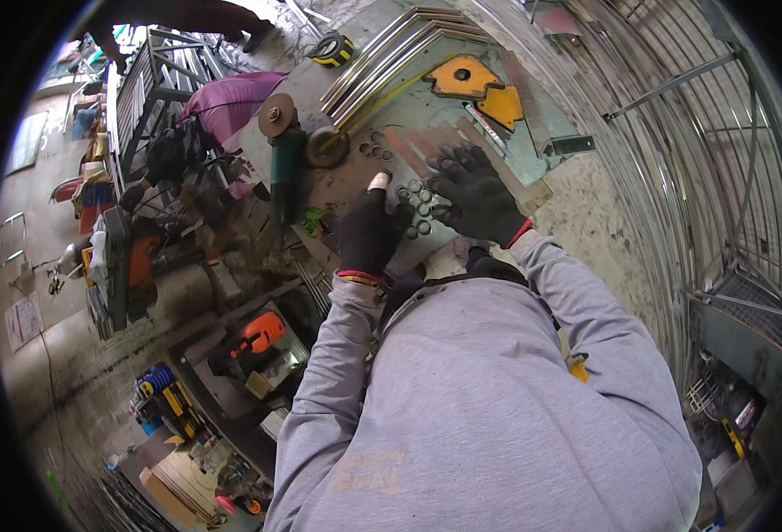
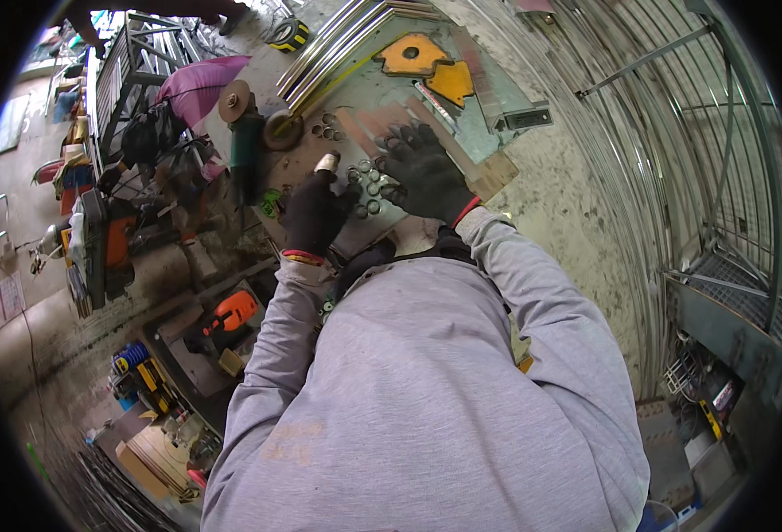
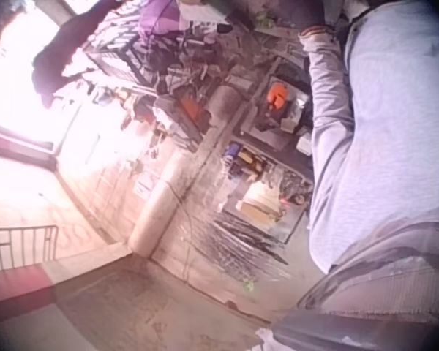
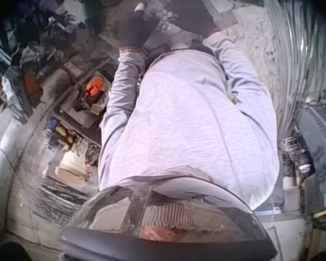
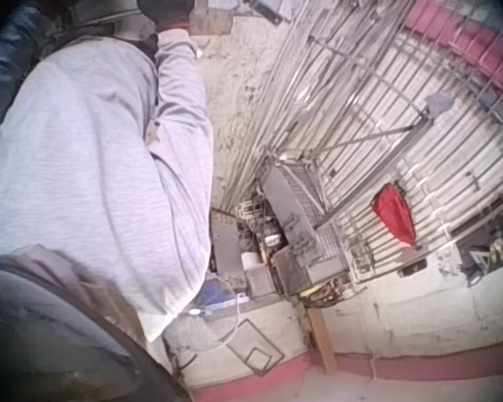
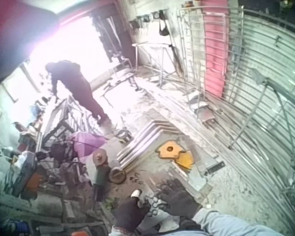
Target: Grinding small metal parts using an angle grinder and pliers on a workbench.
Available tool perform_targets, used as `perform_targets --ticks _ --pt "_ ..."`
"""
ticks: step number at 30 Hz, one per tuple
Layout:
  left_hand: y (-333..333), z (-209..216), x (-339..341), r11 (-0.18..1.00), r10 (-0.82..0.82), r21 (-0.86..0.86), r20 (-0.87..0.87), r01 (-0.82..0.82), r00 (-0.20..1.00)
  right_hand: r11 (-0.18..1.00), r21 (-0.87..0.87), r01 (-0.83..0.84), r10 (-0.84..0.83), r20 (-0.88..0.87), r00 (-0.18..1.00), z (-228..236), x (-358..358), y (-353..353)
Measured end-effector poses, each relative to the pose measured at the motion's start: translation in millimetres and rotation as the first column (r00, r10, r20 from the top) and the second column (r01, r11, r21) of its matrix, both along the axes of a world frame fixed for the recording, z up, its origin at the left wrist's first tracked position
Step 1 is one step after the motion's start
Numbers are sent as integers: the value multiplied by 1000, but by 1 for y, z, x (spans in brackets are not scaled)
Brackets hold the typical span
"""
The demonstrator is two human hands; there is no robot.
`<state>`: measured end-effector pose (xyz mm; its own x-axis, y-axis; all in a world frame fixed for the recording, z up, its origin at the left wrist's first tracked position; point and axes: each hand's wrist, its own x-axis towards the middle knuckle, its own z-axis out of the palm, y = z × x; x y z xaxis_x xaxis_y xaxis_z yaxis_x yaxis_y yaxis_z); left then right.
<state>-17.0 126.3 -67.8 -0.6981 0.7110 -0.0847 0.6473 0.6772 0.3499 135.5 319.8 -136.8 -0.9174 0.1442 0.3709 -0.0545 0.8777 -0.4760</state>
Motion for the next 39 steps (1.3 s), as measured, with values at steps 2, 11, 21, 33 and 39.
perform_targets --ticks 2,11,21,33,39 --pt "7 4 9 988 42 -153 99 -27 994 1000 11 30 -30 6 1000 1 1 0" --pt "23 -31 12 967 -12 -254 -104 -15 995 1000 -5 1 -1 52 999 1 -2 -2" --pt "20 -32 -3 992 -48 -123 -75 39 996 999 12 35 -35 20 999 -3 -1 -2" --pt "173 -25 -64 995 -66 -74 -30 64 997 996 -90 2 -8 -63 998 -7 -1 1" --pt "178 -31 -82 999 -38 13 135 37 990 995 -94 12 -19 -71 997 -9 1 1"
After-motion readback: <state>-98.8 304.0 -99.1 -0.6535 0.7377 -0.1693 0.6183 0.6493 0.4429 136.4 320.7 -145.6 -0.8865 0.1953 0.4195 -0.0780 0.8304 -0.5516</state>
